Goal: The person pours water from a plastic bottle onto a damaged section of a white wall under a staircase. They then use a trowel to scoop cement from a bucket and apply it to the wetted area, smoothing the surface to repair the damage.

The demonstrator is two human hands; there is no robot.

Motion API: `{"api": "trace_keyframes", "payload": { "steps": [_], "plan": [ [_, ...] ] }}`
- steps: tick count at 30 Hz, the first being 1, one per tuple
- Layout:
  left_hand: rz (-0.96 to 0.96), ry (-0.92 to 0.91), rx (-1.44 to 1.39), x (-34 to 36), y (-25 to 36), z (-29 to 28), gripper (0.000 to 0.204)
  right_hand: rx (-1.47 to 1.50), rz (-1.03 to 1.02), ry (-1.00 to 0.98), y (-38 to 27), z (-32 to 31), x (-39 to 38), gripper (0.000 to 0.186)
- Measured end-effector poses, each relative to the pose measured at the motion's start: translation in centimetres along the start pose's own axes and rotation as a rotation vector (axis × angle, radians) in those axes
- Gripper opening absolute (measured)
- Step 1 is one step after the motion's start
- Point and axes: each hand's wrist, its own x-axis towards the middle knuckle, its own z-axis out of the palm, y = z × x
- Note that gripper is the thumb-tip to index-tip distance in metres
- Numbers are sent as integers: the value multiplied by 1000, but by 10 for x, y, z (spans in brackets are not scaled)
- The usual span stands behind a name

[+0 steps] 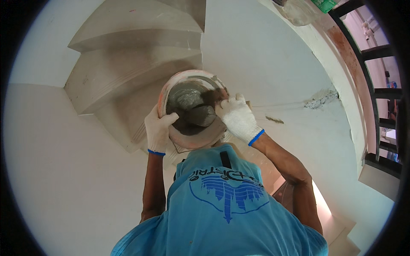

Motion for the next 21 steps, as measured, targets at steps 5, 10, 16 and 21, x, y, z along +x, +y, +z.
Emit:
{"api": "trace_keyframes", "payload": {
  "steps": [5, 10, 16, 21],
  "plan": [
    [101, -44, 68, -3, 12, 7, 60, -115, 2, -93, 3, 13, 3, 19],
    [134, -42, 105, -3, 17, 9, 54, -78, -12, -173, -1, 16, 4, 17],
    [18, -68, 21, -1, 19, -1, 60, -79, 1, -84, -1, 6, -3, 19],
    [20, -76, 149, 6, 22, -6, 59, 277, 139, -187, 13, -48, -5, 18]
  ]
}}
